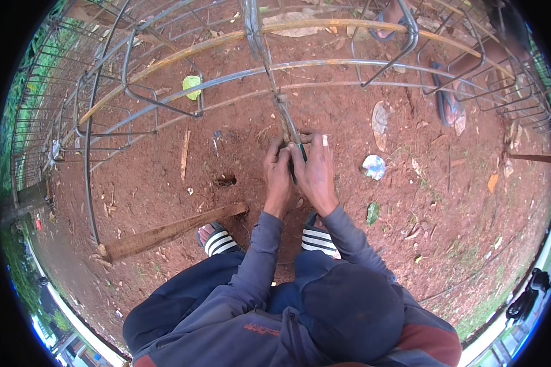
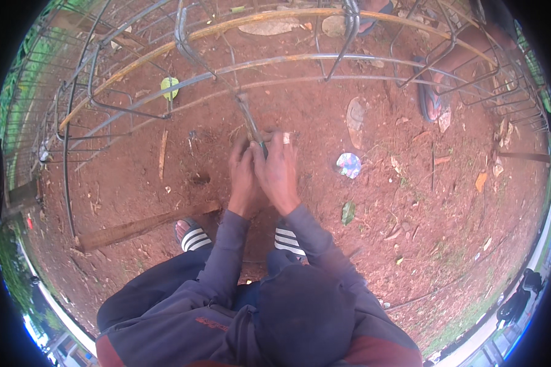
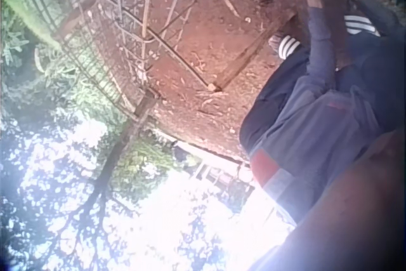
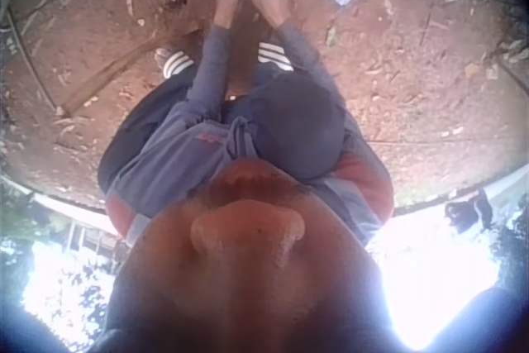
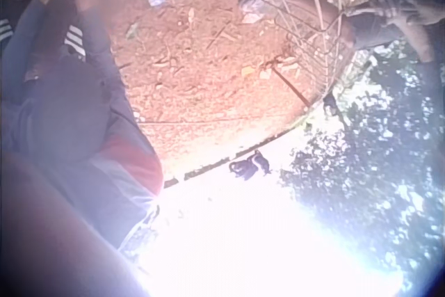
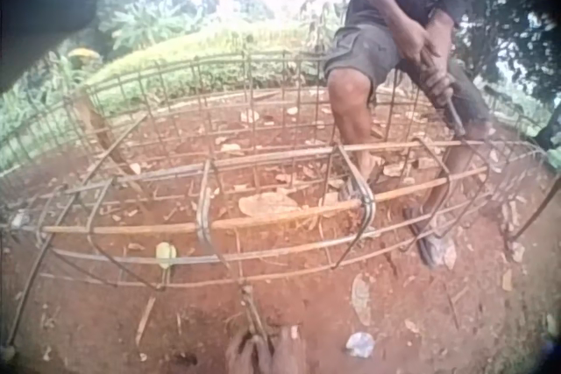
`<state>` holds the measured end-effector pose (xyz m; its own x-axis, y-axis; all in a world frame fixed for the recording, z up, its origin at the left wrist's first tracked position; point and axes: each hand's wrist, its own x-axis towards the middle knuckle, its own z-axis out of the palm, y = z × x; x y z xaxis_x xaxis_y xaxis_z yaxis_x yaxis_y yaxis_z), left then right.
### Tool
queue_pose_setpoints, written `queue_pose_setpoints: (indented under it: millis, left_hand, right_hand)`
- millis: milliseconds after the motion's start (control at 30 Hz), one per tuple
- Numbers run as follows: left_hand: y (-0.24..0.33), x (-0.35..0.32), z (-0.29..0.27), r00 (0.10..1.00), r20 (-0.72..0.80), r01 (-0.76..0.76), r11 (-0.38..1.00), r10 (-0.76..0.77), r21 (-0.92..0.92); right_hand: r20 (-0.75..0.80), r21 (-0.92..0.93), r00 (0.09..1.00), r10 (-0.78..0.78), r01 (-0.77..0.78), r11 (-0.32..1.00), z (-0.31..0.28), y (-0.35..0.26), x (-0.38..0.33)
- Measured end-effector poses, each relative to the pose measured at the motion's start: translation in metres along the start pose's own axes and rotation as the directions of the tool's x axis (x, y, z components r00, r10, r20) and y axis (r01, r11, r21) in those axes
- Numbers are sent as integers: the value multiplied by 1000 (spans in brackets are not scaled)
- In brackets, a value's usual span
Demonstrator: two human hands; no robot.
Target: The person assembles a metal frame by hand, using pliers to twist and secure wire ties at the joints. They repeatedly position the frame, cut excess wire, and tighten connections while seated on the ground.
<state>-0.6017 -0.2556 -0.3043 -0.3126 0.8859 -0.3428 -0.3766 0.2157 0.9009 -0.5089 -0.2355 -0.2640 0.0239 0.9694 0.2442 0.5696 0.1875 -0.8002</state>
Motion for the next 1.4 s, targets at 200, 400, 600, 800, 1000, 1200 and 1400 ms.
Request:
queue_pose_setpoints:
  millis: [200,400,600,800,1000,1200,1400]
  left_hand:
    - [-16,-3,-15,992,91,113,950,-90,-290]
    - [-3,-26,-42,685,658,663,642,-313,-385]
    - [-32,-7,-56,590,767,764,480,-252,-431]
    - [-27,-18,-15,967,-189,-6,761,168,648]
    - [-42,-11,-30,939,-233,-15,706,253,708]
    - [-2,-5,-42,968,151,59,772,-198,633]
    - [-21,14,-81,546,780,482,876,-306,6]
  right_hand:
    - [294,270,895,336,-416,868,8,-9,18]
    - [452,539,830,327,-546,642,39,14,32]
    - [637,529,726,259,-656,538,32,21,46]
    - [323,372,850,416,-518,770,53,-4,24]
    - [136,272,941,309,-336,902,72,-27,21]
    - [804,543,548,232,-835,91,65,30,48]
    - [653,101,449,-610,-850,-517,86,61,47]
